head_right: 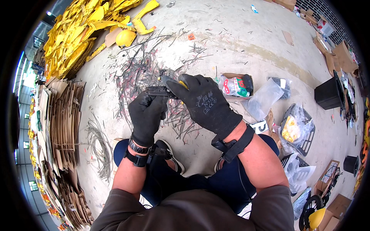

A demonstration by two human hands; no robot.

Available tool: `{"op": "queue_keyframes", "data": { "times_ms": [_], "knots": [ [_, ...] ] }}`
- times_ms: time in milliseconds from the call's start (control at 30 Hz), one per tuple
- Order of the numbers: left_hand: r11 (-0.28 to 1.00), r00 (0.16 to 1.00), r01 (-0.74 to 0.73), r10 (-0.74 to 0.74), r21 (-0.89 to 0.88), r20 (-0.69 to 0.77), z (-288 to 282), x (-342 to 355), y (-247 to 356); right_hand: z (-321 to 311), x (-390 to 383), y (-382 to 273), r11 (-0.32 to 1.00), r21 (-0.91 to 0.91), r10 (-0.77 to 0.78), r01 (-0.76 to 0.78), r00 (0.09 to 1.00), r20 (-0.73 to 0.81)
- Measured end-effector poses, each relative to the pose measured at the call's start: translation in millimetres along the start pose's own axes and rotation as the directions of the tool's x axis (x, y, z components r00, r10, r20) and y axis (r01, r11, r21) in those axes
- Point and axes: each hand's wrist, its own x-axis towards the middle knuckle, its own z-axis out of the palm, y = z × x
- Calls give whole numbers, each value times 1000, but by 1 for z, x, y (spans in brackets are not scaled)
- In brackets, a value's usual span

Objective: The person uses a pair of wire strippers to remove the insulation from the end of a black wire while sitting on the floor of a warehouse.

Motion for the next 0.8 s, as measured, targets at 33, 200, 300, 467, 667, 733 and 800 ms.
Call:
{"op": "queue_keyframes", "data": {
  "times_ms": [33, 200, 300, 467, 667, 733, 800],
  "knots": [
    [1000, 1000, -1, 1, 2, -1, 0, 0, 0, 1, 0, 0, 1000, -3, -6, 6, 1000, -8],
    [994, 999, 40, -41, -104, -6, 2, -1, 5, 4, 0, 2, 1000, 5, -25, 25, 999, -42],
    [989, 999, 53, -54, -139, -3, 1, -3, 0, 2, 0, -2, 998, 69, 8, -7, 1000, -15],
    [980, 998, 66, -66, -189, 11, 2, -5, 9, 5, -1, -5, 955, 285, 71, -82, 996, 48],
    [975, 996, 93, -88, -201, 33, 7, -3, 12, 22, -9, 6, 789, 611, 77, -61, 997, 0],
    [975, 994, 111, -107, -192, 28, 4, -3, 12, 19, -4, 3, 728, 675, 97, -117, 993, 67],
    [975, 991, 135, -132, -178, 28, -1, -4, 17, 7, 3, -2, 681, 699, 93, -219, 972, 215]
  ]
}}
